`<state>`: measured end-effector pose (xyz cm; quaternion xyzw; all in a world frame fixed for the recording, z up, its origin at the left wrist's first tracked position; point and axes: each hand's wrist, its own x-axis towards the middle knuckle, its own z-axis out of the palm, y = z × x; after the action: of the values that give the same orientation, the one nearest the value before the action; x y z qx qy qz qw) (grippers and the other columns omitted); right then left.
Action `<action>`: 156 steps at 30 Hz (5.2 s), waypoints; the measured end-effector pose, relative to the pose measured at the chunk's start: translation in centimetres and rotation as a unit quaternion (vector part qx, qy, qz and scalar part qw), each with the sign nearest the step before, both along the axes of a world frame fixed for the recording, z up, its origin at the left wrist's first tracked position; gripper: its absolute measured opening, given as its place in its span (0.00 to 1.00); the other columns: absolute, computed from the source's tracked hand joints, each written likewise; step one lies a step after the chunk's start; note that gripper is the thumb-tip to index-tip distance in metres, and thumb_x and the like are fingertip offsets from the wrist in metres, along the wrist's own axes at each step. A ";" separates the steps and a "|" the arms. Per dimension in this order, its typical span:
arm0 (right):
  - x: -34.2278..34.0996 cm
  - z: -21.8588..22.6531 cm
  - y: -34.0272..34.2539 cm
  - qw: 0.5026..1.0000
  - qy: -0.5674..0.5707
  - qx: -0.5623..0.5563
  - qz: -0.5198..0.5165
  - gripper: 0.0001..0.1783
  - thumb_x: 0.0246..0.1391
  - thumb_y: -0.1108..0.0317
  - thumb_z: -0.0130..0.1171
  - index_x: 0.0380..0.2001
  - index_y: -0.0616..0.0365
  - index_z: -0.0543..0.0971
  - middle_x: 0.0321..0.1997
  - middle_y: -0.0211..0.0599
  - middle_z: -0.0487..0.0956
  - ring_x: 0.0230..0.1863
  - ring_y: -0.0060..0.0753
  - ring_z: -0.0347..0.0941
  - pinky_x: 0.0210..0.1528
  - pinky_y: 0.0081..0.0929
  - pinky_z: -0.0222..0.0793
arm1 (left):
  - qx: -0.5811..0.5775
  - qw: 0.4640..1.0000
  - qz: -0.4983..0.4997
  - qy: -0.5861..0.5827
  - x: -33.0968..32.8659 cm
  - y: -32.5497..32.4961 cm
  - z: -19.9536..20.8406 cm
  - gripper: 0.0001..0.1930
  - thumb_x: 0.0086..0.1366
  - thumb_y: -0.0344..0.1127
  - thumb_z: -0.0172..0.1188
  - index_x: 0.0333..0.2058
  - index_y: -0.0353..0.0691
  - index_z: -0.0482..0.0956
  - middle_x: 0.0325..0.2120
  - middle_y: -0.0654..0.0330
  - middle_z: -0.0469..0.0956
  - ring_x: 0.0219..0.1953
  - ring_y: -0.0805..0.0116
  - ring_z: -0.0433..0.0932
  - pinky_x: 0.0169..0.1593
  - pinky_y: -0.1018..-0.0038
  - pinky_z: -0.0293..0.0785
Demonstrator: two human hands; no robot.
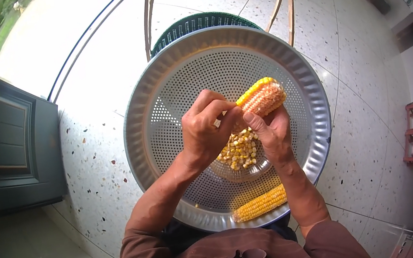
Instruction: The person removes corn kernels from an ear of corn by hand, letting the kernels fall into a small bowl resting on a metal tray.
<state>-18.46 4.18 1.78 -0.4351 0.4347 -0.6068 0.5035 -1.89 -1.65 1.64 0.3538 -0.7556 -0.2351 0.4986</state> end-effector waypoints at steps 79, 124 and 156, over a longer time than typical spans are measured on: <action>0.1 0.2 0.3 0.937 -0.222 0.154 0.222 0.33 0.75 0.49 0.43 0.70 0.65 0.62 0.53 0.41 0.78 0.45 0.27 0.80 0.45 0.25 0.79 | 0.427 0.835 -0.272 0.214 1.1 -1.5 -0.8 0.24 0.79 0.54 0.48 0.56 0.36 0.72 0.52 0.48 0.79 0.52 0.63 0.82 0.57 0.64 0.79; 1.3 -0.3 0.4 0.885 0.407 -0.209 -0.089 0.15 0.56 0.74 0.71 0.47 0.63 0.82 0.45 0.39 0.79 0.42 0.34 0.81 0.40 0.29 0.80 | 0.464 0.799 -0.180 0.339 0.0 -0.1 -0.1 0.25 0.77 0.56 0.51 0.53 0.36 0.68 0.45 0.51 0.79 0.48 0.62 0.83 0.53 0.65 0.84; 1.4 -0.5 0.6 0.907 0.380 -0.172 -0.054 0.12 0.54 0.77 0.71 0.42 0.63 0.83 0.41 0.39 0.82 0.40 0.36 0.83 0.39 0.29 0.81 | 0.472 0.795 -0.187 0.332 0.6 -0.6 -0.5 0.23 0.76 0.52 0.57 0.54 0.38 0.70 0.42 0.56 0.79 0.43 0.68 0.81 0.48 0.69 0.82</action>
<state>-17.07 4.75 1.33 -0.6886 0.5049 -0.4869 0.1836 -1.33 -2.30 1.10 0.2976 -0.3899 -0.7543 0.4364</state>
